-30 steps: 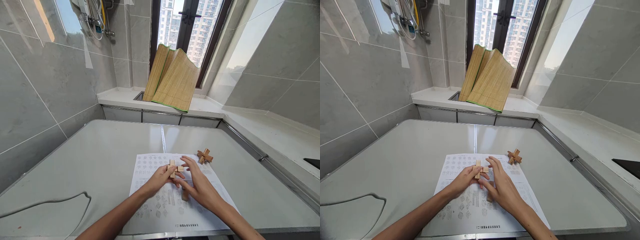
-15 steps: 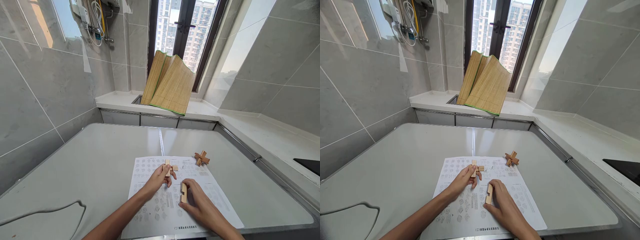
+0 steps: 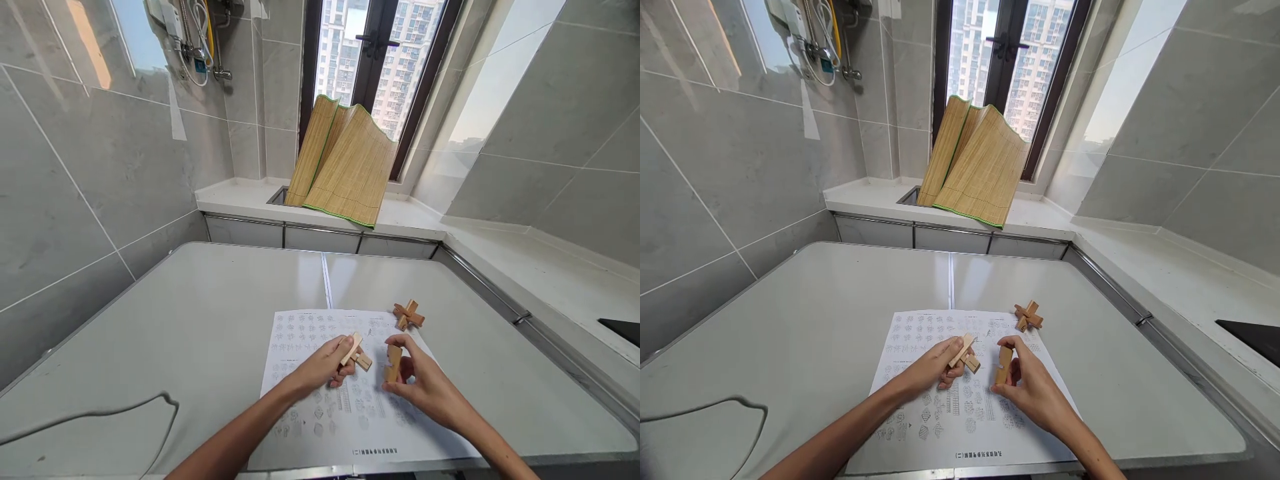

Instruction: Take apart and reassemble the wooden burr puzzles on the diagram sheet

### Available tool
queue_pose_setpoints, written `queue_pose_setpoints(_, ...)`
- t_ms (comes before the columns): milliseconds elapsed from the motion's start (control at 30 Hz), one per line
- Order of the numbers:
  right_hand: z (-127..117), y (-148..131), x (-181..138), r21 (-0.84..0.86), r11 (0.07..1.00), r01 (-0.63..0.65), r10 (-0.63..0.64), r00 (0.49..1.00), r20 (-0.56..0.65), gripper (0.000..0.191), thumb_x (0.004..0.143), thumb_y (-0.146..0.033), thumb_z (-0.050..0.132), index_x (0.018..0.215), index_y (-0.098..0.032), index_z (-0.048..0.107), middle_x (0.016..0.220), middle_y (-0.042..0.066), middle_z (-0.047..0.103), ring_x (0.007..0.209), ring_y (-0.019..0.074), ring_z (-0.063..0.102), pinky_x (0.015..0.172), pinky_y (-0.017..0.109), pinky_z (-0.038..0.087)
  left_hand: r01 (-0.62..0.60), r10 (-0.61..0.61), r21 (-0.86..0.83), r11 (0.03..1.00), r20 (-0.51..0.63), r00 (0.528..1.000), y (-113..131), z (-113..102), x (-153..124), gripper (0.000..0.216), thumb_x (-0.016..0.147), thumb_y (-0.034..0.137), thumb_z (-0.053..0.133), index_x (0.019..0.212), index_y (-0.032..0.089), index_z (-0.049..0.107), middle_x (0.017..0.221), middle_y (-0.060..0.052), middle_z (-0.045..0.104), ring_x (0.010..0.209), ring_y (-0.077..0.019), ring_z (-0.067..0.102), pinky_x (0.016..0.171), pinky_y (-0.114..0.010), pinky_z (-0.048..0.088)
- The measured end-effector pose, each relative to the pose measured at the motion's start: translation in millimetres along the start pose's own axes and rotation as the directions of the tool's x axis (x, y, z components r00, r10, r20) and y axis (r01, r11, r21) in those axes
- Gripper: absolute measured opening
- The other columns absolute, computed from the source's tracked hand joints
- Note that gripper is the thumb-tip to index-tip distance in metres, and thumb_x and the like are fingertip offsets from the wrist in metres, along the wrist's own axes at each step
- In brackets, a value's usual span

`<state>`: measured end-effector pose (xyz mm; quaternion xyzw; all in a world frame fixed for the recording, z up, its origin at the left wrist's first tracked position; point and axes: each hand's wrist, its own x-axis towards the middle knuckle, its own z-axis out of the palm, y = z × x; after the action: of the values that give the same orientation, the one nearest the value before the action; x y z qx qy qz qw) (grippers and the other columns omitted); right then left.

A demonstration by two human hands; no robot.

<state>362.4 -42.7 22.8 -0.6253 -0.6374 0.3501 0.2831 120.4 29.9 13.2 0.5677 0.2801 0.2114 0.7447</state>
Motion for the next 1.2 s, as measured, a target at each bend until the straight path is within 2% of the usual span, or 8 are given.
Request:
queue_pose_setpoints(167,4.3,8.5,1.5,0.107,0.994,0.005,-0.004,1.0,-0.015,0.051,0.073,-0.03,0.081,0.109,-0.029,0.045,0.082,-0.007,0.06,0.07,0.0177,0.064,0.072,0.033,0.055,0.004,-0.004,0.031,1.0,-0.021,1.0,-4.8,-1.9,2.9,0.058,0.093,0.075,0.051,0.111,0.019,0.052,0.068,0.01,0.033,0.053,-0.0073,0.021,0.051,-0.021,0.02)
queue_pose_setpoints(367,6.0,2.6,5.3,0.106,0.993,0.057,-0.054,0.998,-0.027,0.046,0.074,-0.039,0.085,0.103,-0.026,0.051,0.076,-0.006,0.058,0.066,0.0167,0.061,0.066,0.03,0.055,-0.017,0.018,0.058,0.998,-0.015,1.0,-0.8,-1.7,1.3,0.054,0.093,0.073,0.054,0.105,0.02,0.053,0.067,0.01,0.029,0.054,-0.0081,0.021,0.051,-0.022,0.021)
queue_pose_setpoints(500,4.7,-1.5,8.7,0.104,0.988,0.116,-0.123,0.99,0.064,0.026,0.094,-0.046,0.066,0.104,-0.024,0.057,0.076,-0.002,0.065,0.07,0.0193,0.064,0.07,0.033,0.054,-0.017,0.017,0.045,0.999,0.005,1.0,0.4,0.3,0.3,0.053,0.094,0.073,0.052,0.103,0.02,0.052,0.068,0.009,0.029,0.055,-0.0085,0.021,0.051,-0.023,0.02)
queue_pose_setpoints(600,2.5,-5.3,8.9,0.013,0.977,0.214,-0.214,0.972,0.1,0.03,0.105,-0.047,0.044,0.116,-0.023,0.059,0.089,0.005,0.07,0.086,0.0237,0.068,0.083,0.04,0.054,-0.023,0.023,0.008,1.0,0.0,1.0,0.7,0.6,0.6,0.05,0.096,0.071,0.049,0.102,0.021,0.049,0.071,0.008,0.031,0.055,-0.0084,0.022,0.051,-0.023,0.021)
queue_pose_setpoints(700,-0.9,-12.9,6.5,-0.093,0.966,0.243,-0.235,0.968,0.084,0.034,0.106,-0.046,0.043,0.129,-0.024,0.053,0.093,0.006,0.07,0.087,0.0251,0.068,0.084,0.043,0.055,-0.024,0.023,-0.009,1.0,-0.016,1.0,1.1,-0.3,0.9,0.047,0.097,0.069,0.048,0.102,0.022,0.047,0.073,0.008,0.035,0.055,-0.008,0.022,0.052,-0.023,0.021)
queue_pose_setpoints(800,-4.6,-22.7,3.7,-0.18,0.949,0.258,-0.249,0.966,0.071,0.027,0.106,-0.047,0.046,0.12,-0.026,0.057,0.095,0.006,0.069,0.083,0.0246,0.068,0.077,0.041,0.057,-0.015,0.015,0.015,1.0,-0.029,0.999,1.7,-1.2,0.9,0.047,0.097,0.07,0.049,0.1,0.023,0.044,0.072,0.009,0.032,0.055,-0.0081,0.02,0.052,-0.024,0.018)
queue_pose_setpoints(967,-4.9,-26.5,2.2,-0.237,0.888,0.394,-0.406,0.914,0.001,0.026,0.107,-0.041,0.047,0.124,-0.031,0.063,0.118,0.009,0.063,0.095,0.0241,0.07,0.086,0.042,0.061,-0.037,0.04,0.079,0.996,-0.026,0.999,3.9,-0.3,0.0,0.052,0.097,0.068,0.051,0.119,0.021,0.057,0.071,0.007,0.034,0.058,-0.0102,0.025,0.052,-0.024,0.019)
queue_pose_setpoints(1200,3.6,-23.8,-4.4,-0.27,0.852,0.449,-0.467,0.884,-0.003,0.027,0.108,-0.032,0.045,0.132,-0.032,0.056,0.121,0.01,0.063,0.1,0.0261,0.071,0.087,0.044,0.064,-0.095,0.104,0.185,0.978,-0.04,0.994,2.2,4.6,-2.5,0.061,0.099,0.067,0.047,0.134,0.019,0.062,0.073,0.004,0.04,0.061,-0.0124,0.032,0.054,-0.025,0.025)
